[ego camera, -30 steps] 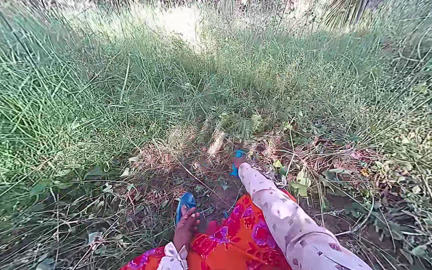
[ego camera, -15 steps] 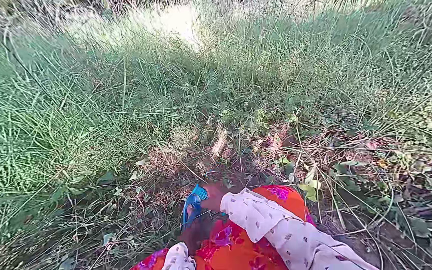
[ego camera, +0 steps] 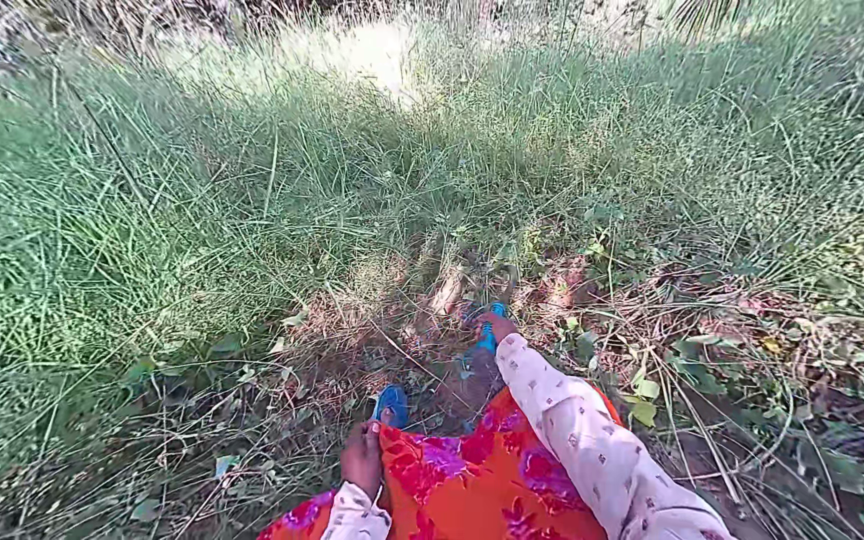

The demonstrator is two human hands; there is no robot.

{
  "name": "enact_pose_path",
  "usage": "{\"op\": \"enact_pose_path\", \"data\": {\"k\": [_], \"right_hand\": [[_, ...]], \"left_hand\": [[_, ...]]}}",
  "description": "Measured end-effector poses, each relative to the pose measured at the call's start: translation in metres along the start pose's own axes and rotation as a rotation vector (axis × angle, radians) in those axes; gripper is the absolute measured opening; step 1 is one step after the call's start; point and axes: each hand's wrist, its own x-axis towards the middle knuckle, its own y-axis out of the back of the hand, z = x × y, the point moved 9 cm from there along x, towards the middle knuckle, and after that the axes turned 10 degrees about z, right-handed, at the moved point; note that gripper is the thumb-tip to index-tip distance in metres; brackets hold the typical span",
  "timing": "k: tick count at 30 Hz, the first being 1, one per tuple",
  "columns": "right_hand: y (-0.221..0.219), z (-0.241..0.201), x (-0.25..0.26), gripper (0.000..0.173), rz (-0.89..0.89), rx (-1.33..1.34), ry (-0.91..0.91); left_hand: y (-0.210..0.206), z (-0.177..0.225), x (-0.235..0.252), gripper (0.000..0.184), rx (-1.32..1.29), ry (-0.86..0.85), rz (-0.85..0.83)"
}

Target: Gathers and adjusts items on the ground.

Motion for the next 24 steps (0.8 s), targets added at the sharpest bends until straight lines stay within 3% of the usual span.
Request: {"op": "enact_pose_path", "data": {"k": [2, 3, 5, 9, 12, 15, 18, 21, 24], "right_hand": [[0.014, -0.013, 0.003, 0.01, 0.045, 0.118, 0.015], [0.02, -0.02, 0.001, 0.01, 0.057, 0.154, 0.02], [0.034, -0.031, 0.004, 0.026, 0.13, 0.148, 0.078], [0.056, -0.038, 0.019, 0.041, 0.302, 0.061, 0.202], [0.054, -0.028, 0.035, 0.037, 0.304, -0.04, 0.167], [0.02, 0.004, 0.03, 0.02, 0.03, -0.264, 0.046], [-0.034, 0.04, -0.031, 0.017, -0.271, -0.421, -0.041], [-0.079, 0.072, -0.111, 0.039, -0.556, -0.621, 0.044], [-0.109, 0.087, -0.145, 0.055, -0.676, -0.748, 0.241]], "left_hand": [[-0.001, 0.005, -0.001, 0.032, -0.122, 0.001, 0.03], [-0.004, 0.004, 0.001, 0.038, -0.168, 0.026, 0.008], [-0.015, -0.002, 0.001, 0.049, -0.18, 0.095, -0.089], [-0.033, -0.009, -0.001, 0.047, 0.005, 0.093, -0.272], [-0.032, -0.002, -0.002, 0.042, -0.059, 0.127, -0.295], [-0.038, -0.004, -0.006, 0.041, -0.182, 0.171, -0.317], [-0.042, -0.004, -0.003, 0.04, -0.266, 0.163, -0.306], [-0.045, -0.009, -0.005, 0.039, -0.275, 0.168, -0.301], [-0.045, -0.011, -0.01, 0.035, -0.243, 0.16, -0.297]]}}
